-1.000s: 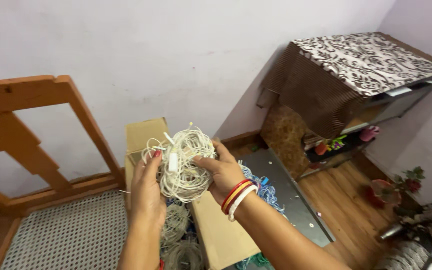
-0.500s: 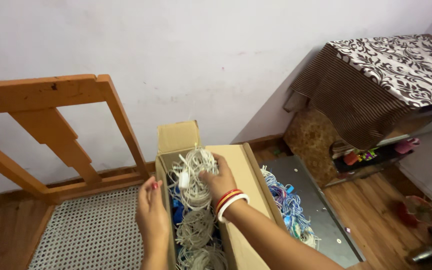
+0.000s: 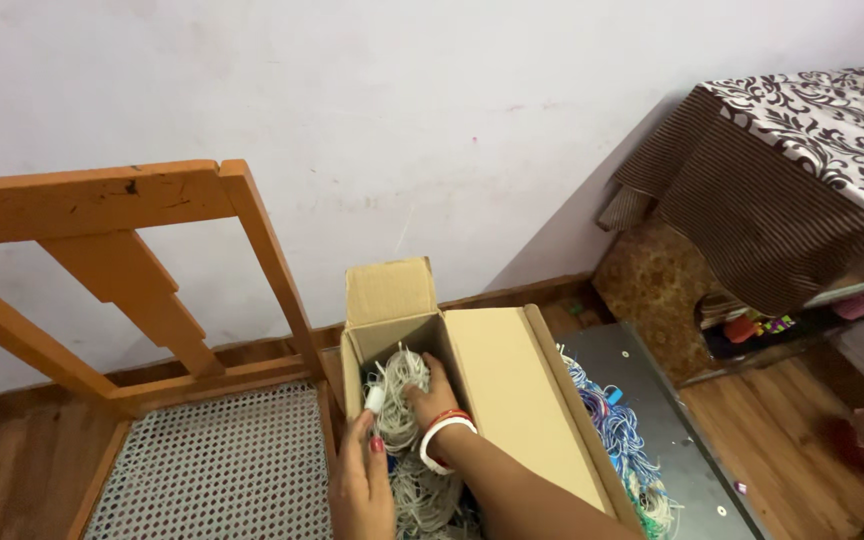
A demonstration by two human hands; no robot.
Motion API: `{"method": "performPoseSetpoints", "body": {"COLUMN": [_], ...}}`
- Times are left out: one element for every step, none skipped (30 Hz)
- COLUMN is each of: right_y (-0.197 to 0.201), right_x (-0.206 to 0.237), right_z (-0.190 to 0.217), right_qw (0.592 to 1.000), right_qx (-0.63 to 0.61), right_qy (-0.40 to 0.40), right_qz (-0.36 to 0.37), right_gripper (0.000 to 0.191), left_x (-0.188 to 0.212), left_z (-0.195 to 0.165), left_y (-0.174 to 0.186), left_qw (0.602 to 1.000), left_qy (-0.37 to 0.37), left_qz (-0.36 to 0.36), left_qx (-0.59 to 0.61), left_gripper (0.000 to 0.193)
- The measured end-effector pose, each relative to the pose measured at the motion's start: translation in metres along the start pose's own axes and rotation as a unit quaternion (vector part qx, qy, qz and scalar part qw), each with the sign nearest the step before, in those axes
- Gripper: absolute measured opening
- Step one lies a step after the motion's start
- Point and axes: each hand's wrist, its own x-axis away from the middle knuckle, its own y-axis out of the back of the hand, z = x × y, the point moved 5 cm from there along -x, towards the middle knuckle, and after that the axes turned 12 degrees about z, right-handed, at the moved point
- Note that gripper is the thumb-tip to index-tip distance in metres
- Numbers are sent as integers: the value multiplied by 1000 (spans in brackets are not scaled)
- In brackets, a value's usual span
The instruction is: The person picks up coiled string lights one at a time from a metal tray and a pile beside an open cardboard box, arranges each coil in their hands, and places the coils into the box, which gradually fills with white, green, blue and multicolored light strands.
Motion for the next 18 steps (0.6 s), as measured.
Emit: {"method": "performPoseSetpoints", "body": {"right_y": [1,1,-3,-7,-13,-20,-28,-35,-40,-44,-47,-48,-49,-48,-48,-48,-48,-48], "right_x": [-2,-3,-3,-4,2,11,18,26,35,43,49,52,53,52,49,45,40,35], "right_z": [3,5,8,4,1,0,-3,-5,-6,-4,-3,-3,-2,-4,-7,-13,-21,-29], "right_qw": [990,960,911,905,898,890,872,848,819,811,802,793,794,795,795,794,792,790], "right_qx": [134,266,392,412,432,452,490,525,556,561,565,568,570,570,571,572,573,574], "right_qy": [39,79,117,98,79,60,6,-48,-102,-117,-132,-148,-135,-124,-113,-117,-120,-124], "right_qz": [-17,-33,-46,-40,-33,-26,15,56,96,119,141,163,164,166,169,171,173,174], "right_gripper": [76,81,89,88,87,87,88,90,92,90,89,88,89,90,90,92,94,96], "left_x": [-1,0,0,1,3,4,4,4,4,4,4,4,3,3,3,4,5,6], "left_z": [3,6,8,8,9,9,7,4,2,1,0,-2,0,2,3,0,-3,-6], "left_y": [0,0,0,1,0,0,1,2,3,4,3,3,3,4,5,6,8,9], "left_qw": [1000,999,998,997,996,995,996,997,996,994,992,989,991,993,994,993,991,989], "left_qy": [13,25,37,43,50,56,26,-3,-33,-47,-61,-76,-62,-48,-32,-52,-71,-89], "left_qz": [7,14,22,20,18,16,1,-14,-29,-37,-45,-52,-43,-33,-23,-28,-32,-36], "left_qx": [-15,-30,-46,-58,-71,-82,-81,-80,-79,-92,-105,-119,-111,-104,-97,-102,-108,-113], "left_gripper": [39,39,39,40,40,41,40,40,39,40,40,41,42,43,43,43,43,43]}}
